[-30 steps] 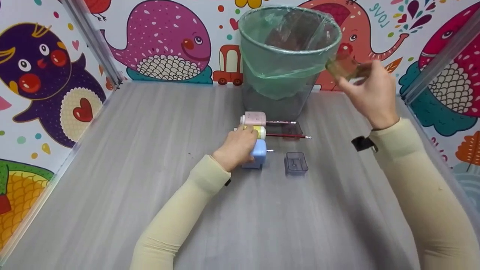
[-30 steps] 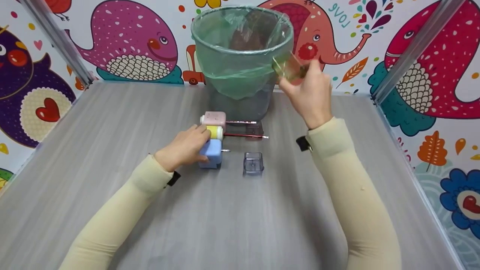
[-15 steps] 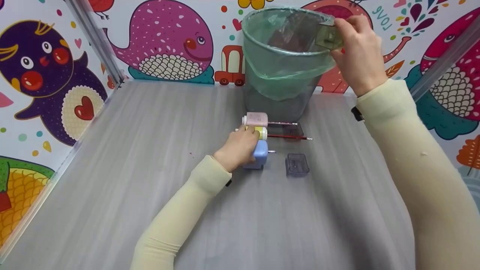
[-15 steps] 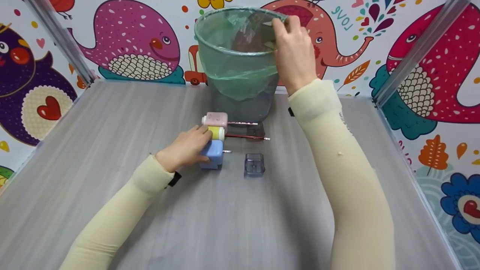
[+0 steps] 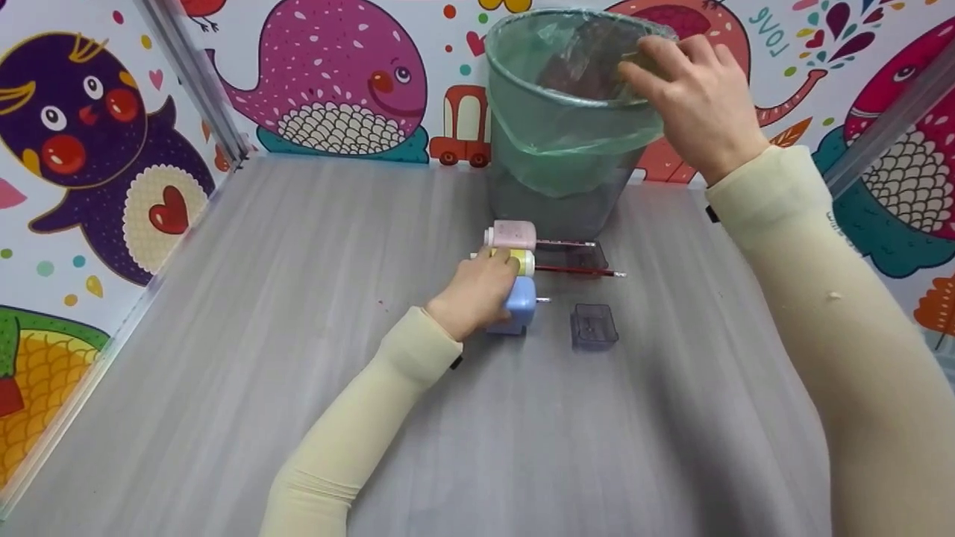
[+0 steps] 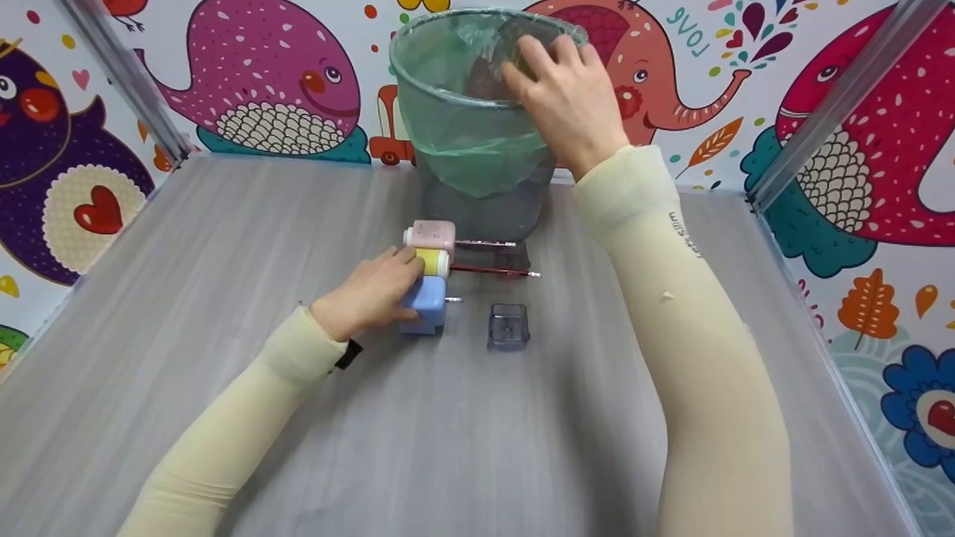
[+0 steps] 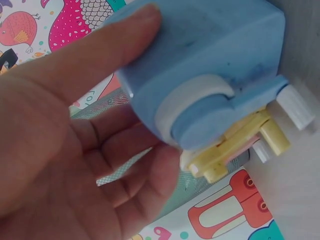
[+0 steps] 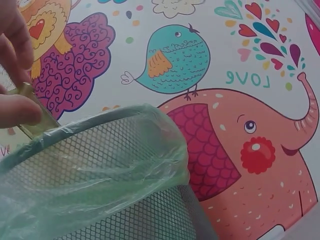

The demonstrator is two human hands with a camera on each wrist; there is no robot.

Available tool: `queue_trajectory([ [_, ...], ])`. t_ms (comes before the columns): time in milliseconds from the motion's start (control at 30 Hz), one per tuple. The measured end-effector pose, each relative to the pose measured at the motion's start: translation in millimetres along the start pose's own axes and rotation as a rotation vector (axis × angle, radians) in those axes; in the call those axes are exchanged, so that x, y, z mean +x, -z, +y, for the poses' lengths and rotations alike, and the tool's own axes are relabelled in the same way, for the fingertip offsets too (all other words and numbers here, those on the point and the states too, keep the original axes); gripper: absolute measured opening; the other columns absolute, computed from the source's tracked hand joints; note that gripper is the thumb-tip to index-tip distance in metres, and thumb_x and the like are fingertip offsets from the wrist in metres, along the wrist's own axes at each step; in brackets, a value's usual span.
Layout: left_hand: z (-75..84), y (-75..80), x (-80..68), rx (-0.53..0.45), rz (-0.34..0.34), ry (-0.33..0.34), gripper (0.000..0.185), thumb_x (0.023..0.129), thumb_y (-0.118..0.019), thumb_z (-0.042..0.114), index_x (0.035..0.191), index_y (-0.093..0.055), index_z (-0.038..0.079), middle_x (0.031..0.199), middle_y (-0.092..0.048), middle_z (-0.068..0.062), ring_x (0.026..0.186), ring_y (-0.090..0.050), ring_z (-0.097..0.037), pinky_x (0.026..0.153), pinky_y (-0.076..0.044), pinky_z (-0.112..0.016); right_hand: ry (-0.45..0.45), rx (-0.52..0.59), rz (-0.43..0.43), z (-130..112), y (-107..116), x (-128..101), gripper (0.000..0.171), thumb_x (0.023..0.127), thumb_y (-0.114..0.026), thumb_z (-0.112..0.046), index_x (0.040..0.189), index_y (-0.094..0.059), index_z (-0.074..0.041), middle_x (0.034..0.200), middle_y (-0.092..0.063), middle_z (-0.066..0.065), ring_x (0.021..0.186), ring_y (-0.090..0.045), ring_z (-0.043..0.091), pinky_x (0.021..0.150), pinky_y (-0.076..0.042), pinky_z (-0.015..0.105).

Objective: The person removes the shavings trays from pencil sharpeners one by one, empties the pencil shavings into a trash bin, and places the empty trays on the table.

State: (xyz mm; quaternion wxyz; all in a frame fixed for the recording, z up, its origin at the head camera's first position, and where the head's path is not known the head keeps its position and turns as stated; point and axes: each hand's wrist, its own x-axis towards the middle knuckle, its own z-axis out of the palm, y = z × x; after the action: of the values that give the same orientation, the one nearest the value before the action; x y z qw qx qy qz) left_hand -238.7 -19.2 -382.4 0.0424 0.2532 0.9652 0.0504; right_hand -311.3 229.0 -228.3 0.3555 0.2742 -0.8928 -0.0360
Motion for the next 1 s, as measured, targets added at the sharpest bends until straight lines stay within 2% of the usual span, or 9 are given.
queue_trajectory([
  [133, 0.2, 0.6, 0.6, -0.004, -0.011, 0.000, 0.068, 0.083, -0.083, 0.027, 0.138, -0.053, 0.001, 0.140, -0.054, -0.016, 0.128, -0.054, -0.034, 0.098, -0.053, -0.052, 0.030, -0.030, -0.031, -2.6, 0.8, 2.1, 0.041, 0.099, -0.054, -0.004, 0.138, -0.060, -0.015, 0.143, -0.054, 0.018, 0.123, -0.051, 0.041, 0.104, -0.046, 0.056],
  [333, -0.3, -0.2, 1.6, 0.001, 0.018, -0.012, 0.067, 0.080, -0.086, 0.027, 0.134, -0.056, -0.001, 0.137, -0.057, -0.016, 0.127, -0.054, -0.034, 0.094, -0.055, -0.052, 0.052, -0.059, -0.019, -4.1, -1.5, 1.1, 0.041, 0.099, -0.051, -0.003, 0.137, -0.061, -0.017, 0.146, -0.054, 0.016, 0.125, -0.052, 0.040, 0.104, -0.046, 0.055],
  [500, -0.4, -0.5, 2.3, -0.004, -0.001, -0.008, 0.068, 0.081, -0.085, 0.027, 0.136, -0.055, 0.000, 0.139, -0.056, -0.016, 0.128, -0.054, -0.034, 0.096, -0.054, -0.052, -0.012, -0.065, -0.002, -6.2, -4.9, -2.9, 0.043, 0.100, -0.051, -0.003, 0.140, -0.058, -0.019, 0.148, -0.052, 0.014, 0.126, -0.052, 0.039, 0.105, -0.047, 0.055],
  [667, -0.7, -0.1, 0.5, 0.000, -0.013, 0.006, 0.068, 0.083, -0.083, 0.028, 0.137, -0.054, 0.001, 0.140, -0.055, -0.015, 0.129, -0.053, -0.034, 0.097, -0.054, -0.052, -0.089, -0.005, 0.058, -9.2, -7.8, -2.9, 0.036, 0.104, -0.048, -0.008, 0.137, -0.061, -0.016, 0.144, -0.056, 0.016, 0.123, -0.055, 0.040, 0.102, -0.049, 0.054],
  [767, -0.8, 0.0, 0.5, -0.005, -0.019, 0.014, 0.068, 0.083, -0.083, 0.028, 0.137, -0.054, 0.001, 0.141, -0.055, -0.015, 0.130, -0.053, -0.034, 0.097, -0.053, -0.052, -0.220, 0.075, 0.077, -10.9, -4.9, -3.3, 0.035, 0.104, -0.051, -0.014, 0.138, -0.060, -0.013, 0.141, -0.057, 0.018, 0.125, -0.056, 0.039, 0.107, -0.047, 0.051],
  [833, -0.6, 0.2, 1.5, -0.007, -0.018, 0.010, 0.068, 0.083, -0.083, 0.027, 0.138, -0.054, 0.001, 0.141, -0.055, -0.015, 0.130, -0.053, -0.034, 0.097, -0.053, -0.052, -0.365, 0.154, 0.069, -11.2, 0.0, -4.8, 0.039, 0.102, -0.057, -0.020, 0.140, -0.057, -0.012, 0.141, -0.057, 0.017, 0.129, -0.054, 0.037, 0.113, -0.043, 0.048],
  [933, -0.5, 0.6, 2.8, -0.007, -0.018, 0.002, 0.067, 0.083, -0.083, 0.027, 0.138, -0.053, 0.001, 0.141, -0.055, -0.016, 0.129, -0.053, -0.034, 0.097, -0.053, -0.052, -0.575, 0.241, 0.010, -10.1, 7.8, -9.2, 0.052, 0.098, -0.064, -0.031, 0.144, -0.051, -0.013, 0.145, -0.055, 0.013, 0.133, -0.050, 0.032, 0.117, -0.039, 0.042],
  [1000, -1.0, 0.5, 3.1, -0.009, -0.025, 0.001, 0.068, 0.084, -0.082, 0.027, 0.139, -0.053, 0.001, 0.142, -0.054, -0.016, 0.130, -0.052, -0.034, 0.098, -0.053, -0.051, -0.665, 0.265, -0.024, -9.8, 10.5, -12.6, 0.057, 0.096, -0.064, -0.040, 0.144, -0.048, -0.013, 0.145, -0.057, 0.010, 0.132, -0.052, 0.030, 0.115, -0.041, 0.040],
])
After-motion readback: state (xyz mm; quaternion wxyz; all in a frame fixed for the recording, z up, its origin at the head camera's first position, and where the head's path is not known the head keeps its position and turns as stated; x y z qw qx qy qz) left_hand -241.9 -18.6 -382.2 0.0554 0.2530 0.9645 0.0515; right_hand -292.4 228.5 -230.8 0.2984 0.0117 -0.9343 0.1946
